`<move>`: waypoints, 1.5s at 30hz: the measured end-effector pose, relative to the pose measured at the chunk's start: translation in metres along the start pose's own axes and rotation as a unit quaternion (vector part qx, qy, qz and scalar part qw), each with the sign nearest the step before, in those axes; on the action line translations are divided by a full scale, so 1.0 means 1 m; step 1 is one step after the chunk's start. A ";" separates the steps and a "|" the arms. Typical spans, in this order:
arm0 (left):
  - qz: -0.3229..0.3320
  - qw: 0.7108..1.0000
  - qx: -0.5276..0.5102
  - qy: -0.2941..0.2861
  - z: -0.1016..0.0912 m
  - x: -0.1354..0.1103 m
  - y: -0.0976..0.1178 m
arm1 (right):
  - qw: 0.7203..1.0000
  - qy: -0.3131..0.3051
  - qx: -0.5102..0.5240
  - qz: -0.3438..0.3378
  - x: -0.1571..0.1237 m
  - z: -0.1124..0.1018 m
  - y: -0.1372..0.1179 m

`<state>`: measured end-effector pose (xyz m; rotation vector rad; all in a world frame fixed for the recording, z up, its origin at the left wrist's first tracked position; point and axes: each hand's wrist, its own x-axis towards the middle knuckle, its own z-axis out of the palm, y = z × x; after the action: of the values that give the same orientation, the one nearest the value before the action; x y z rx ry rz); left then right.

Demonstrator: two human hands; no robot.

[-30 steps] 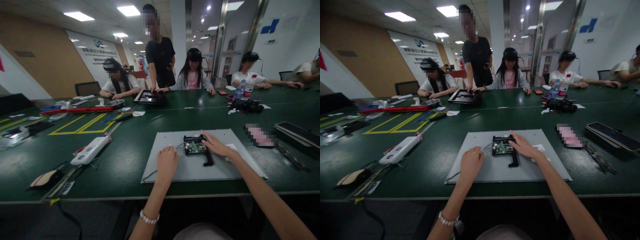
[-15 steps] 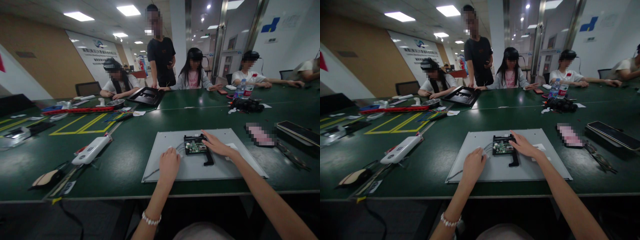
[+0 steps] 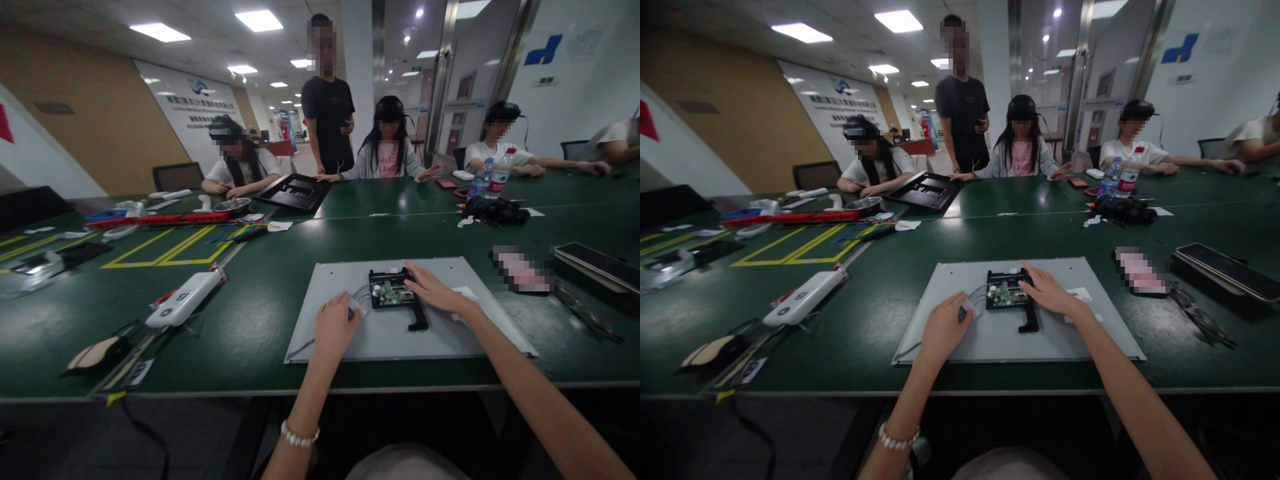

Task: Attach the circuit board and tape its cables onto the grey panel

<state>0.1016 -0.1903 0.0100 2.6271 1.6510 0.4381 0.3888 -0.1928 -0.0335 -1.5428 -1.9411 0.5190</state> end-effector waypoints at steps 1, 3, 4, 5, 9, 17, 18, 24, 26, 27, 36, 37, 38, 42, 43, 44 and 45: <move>0.001 1.000 -0.007 0.000 0.000 0.001 -0.001 | 1.000 0.000 -0.001 0.000 0.000 0.000 -0.001; 0.004 1.000 -0.017 0.003 0.001 0.001 -0.004 | 1.000 -0.002 -0.001 -0.001 -0.001 -0.001 -0.003; 0.004 1.000 -0.021 0.005 0.001 0.001 -0.005 | 1.000 -0.003 -0.001 0.000 -0.001 -0.001 -0.003; 0.004 1.000 -0.025 0.006 0.002 0.001 -0.005 | 1.000 -0.002 -0.003 0.000 -0.001 -0.002 -0.004; 0.002 0.999 -0.050 0.010 0.002 0.001 -0.005 | 1.000 0.003 -0.006 -0.005 -0.001 -0.002 -0.006; 0.019 0.990 -0.119 0.067 0.004 0.004 -0.010 | 1.000 -0.001 -0.005 0.006 -0.001 -0.002 -0.005; 0.023 0.990 -0.120 0.077 0.003 0.005 -0.014 | 1.000 0.000 -0.003 0.006 -0.001 -0.001 -0.004; -0.045 0.996 -0.011 0.078 -0.019 0.016 -0.062 | 1.000 0.011 -0.002 -0.007 0.000 0.003 0.004; -0.126 0.989 0.054 0.054 -0.031 0.021 -0.092 | 1.000 0.006 -0.002 -0.003 0.000 0.003 0.005; -0.169 0.981 0.080 0.043 -0.037 0.023 -0.109 | 1.000 0.004 -0.002 -0.002 0.000 0.003 0.005; -0.357 0.925 0.128 0.028 -0.068 0.025 -0.270 | 1.000 0.007 0.000 -0.005 -0.001 0.003 0.002; -0.372 0.919 0.125 0.023 -0.068 0.023 -0.282 | 1.000 0.005 0.000 -0.004 -0.001 0.003 0.003; -0.383 0.916 0.118 0.018 -0.068 0.020 -0.290 | 1.000 0.003 -0.001 -0.002 -0.001 0.003 0.004; -0.392 0.916 0.082 0.021 -0.067 0.013 -0.303 | 1.000 -0.003 -0.006 0.005 0.000 0.003 0.004; -0.392 0.917 0.074 0.025 -0.067 0.012 -0.302 | 1.000 -0.003 -0.006 0.005 -0.001 0.002 0.003; -0.394 0.916 0.068 0.028 -0.067 0.012 -0.300 | 1.000 -0.003 -0.006 0.004 -0.001 0.002 0.003; -0.398 0.915 0.064 0.030 -0.068 0.013 -0.298 | 1.000 -0.002 -0.007 0.002 -0.001 0.002 0.002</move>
<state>-0.1726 -0.0557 0.0324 1.7501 2.6058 0.3721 0.3891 -0.1930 -0.0364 -1.5555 -1.9488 0.5113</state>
